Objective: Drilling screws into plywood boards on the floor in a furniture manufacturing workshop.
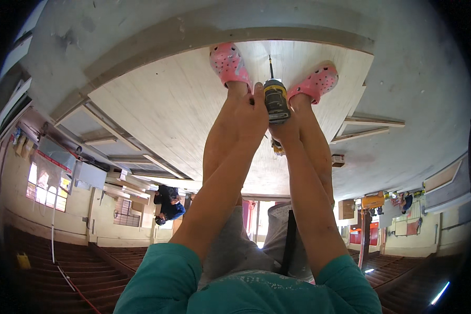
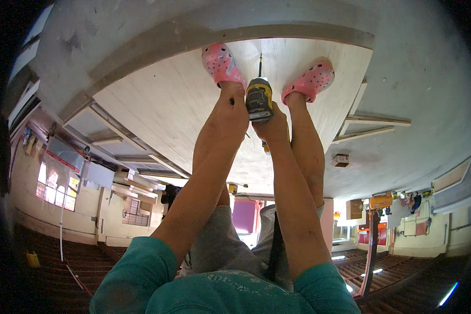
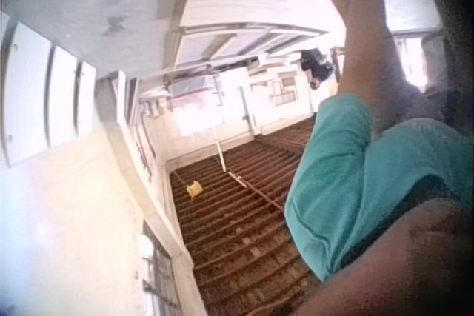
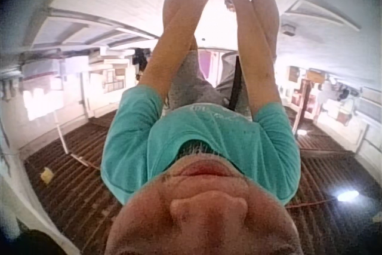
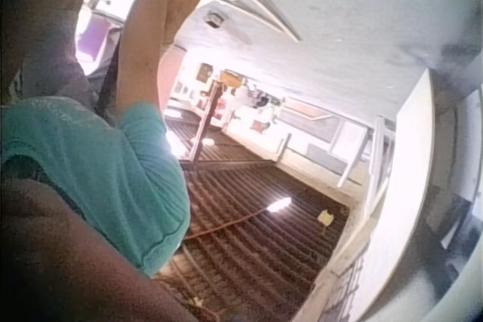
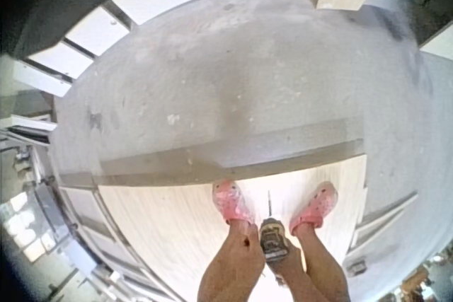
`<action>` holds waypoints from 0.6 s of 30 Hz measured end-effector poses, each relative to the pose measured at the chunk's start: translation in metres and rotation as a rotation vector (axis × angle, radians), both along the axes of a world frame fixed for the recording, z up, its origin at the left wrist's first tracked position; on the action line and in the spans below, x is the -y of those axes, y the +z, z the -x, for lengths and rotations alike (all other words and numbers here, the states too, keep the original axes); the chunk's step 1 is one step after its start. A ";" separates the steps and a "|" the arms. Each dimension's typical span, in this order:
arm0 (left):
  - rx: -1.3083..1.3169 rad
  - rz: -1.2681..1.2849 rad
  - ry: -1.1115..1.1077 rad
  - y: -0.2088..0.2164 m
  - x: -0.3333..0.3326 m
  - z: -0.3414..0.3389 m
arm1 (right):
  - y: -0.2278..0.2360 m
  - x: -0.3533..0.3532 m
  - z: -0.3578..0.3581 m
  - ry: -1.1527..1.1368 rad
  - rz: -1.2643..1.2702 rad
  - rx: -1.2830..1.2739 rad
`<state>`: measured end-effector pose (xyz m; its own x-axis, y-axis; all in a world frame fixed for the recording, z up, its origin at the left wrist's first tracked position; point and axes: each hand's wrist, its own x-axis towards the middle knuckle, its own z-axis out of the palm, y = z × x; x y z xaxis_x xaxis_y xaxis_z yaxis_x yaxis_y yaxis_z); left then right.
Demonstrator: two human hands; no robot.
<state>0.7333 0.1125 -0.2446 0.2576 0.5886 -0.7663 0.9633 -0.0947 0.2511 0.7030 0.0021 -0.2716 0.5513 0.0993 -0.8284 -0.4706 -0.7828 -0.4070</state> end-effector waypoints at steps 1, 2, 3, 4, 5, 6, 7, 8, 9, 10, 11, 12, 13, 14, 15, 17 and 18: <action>0.029 -0.034 -0.014 0.004 0.003 -0.010 | -0.002 0.003 0.000 -0.002 0.003 0.000; 0.058 -0.068 -0.029 0.005 0.006 -0.015 | -0.004 0.005 0.001 -0.005 -0.013 0.002; 0.056 -0.064 -0.031 -0.001 0.009 -0.012 | -0.006 0.008 0.002 -0.008 -0.029 0.005; 0.166 -0.115 -0.036 -0.006 0.007 -0.008 | -0.006 0.004 0.003 -0.013 -0.034 -0.001; 0.275 -0.164 -0.043 -0.010 0.006 -0.003 | -0.006 -0.001 0.004 -0.099 -0.049 -0.046; 0.270 -0.169 -0.050 -0.012 0.005 0.002 | -0.006 -0.005 0.005 -0.186 -0.064 -0.091; 0.225 -0.112 -0.029 -0.013 0.006 0.001 | -0.007 -0.002 0.004 -0.189 -0.059 -0.094; 0.180 -0.056 -0.008 -0.013 0.007 0.000 | -0.008 0.000 0.003 -0.190 -0.053 -0.073; 0.177 -0.051 -0.010 -0.014 0.009 -0.002 | -0.009 0.003 0.002 -0.192 -0.047 -0.051; 0.145 -0.038 0.000 -0.015 0.009 -0.001 | -0.009 0.001 0.001 -0.198 -0.050 -0.056; 0.114 -0.023 0.011 -0.016 0.008 -0.002 | -0.009 0.001 -0.001 -0.215 -0.046 -0.067; 0.111 -0.024 0.006 -0.023 0.008 0.004 | -0.008 0.000 -0.003 -0.232 -0.041 -0.077; 0.215 -0.089 -0.023 -0.036 0.005 0.016 | -0.007 -0.004 -0.006 -0.237 -0.051 -0.077; 0.319 -0.144 -0.048 -0.041 0.005 0.019 | -0.007 -0.004 -0.007 -0.210 -0.045 -0.085; 0.320 -0.144 -0.050 -0.043 0.006 0.022 | -0.008 -0.004 -0.009 -0.181 -0.040 -0.093; 0.340 -0.112 -0.018 -0.042 0.008 0.021 | -0.010 0.000 -0.011 -0.078 -0.020 -0.077; 0.341 -0.109 -0.018 -0.042 0.007 0.021 | -0.011 0.001 -0.011 0.027 -0.002 -0.061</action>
